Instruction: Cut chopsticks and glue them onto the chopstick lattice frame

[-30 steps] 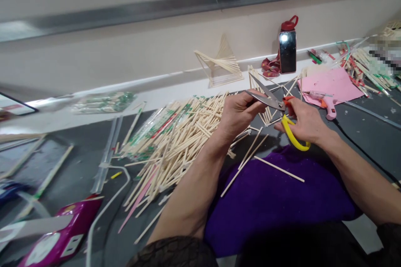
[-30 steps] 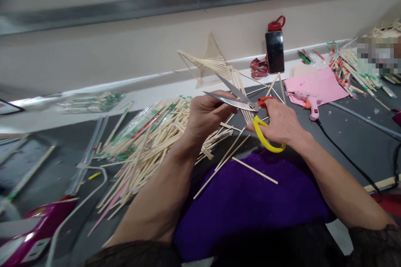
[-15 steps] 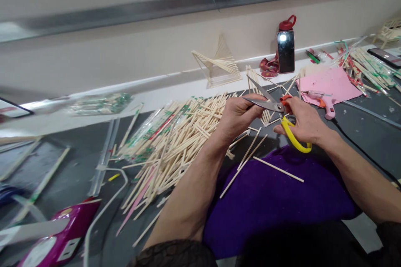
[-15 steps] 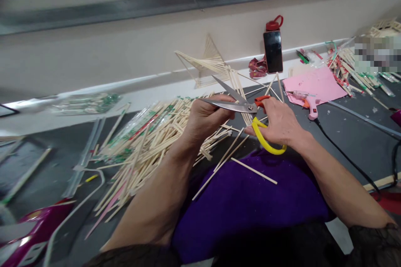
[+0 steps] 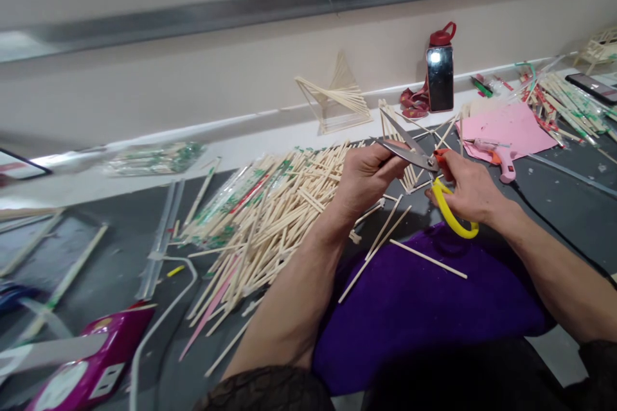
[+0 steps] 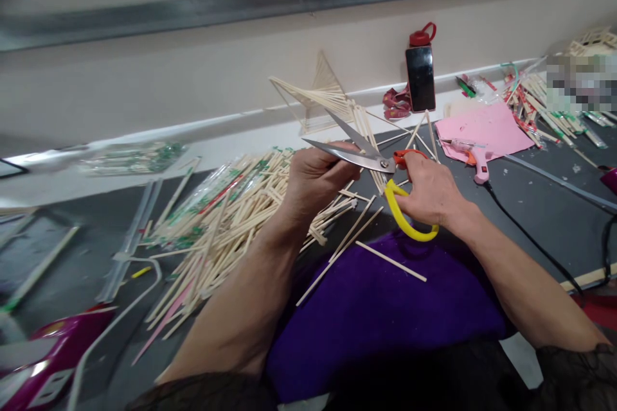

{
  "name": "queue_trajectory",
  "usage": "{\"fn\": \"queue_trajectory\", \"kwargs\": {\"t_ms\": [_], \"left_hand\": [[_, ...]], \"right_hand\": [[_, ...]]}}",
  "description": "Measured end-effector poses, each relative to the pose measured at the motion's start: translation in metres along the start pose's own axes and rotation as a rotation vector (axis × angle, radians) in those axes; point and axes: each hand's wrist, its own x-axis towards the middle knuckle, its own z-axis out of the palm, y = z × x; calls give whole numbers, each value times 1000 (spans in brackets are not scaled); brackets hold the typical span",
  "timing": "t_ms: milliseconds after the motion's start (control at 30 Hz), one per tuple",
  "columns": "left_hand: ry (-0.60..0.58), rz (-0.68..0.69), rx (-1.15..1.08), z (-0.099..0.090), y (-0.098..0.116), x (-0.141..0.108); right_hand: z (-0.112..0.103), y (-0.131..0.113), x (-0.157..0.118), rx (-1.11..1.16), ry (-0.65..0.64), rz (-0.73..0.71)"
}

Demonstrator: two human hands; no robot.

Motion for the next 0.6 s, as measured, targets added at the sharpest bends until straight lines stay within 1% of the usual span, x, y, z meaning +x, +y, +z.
{"fn": "queue_trajectory", "kwargs": {"t_ms": [167,333,600], "left_hand": [[16,-7,3,2,-2,0],[75,-80,-109,5,-7,0],[6,-85,-136,3,-14,-3]], "right_hand": [[-1,-1,0,-28,-4,16],[0,-2,1,-62,-2,46],[2,4,3,-93,24,-9]]}}
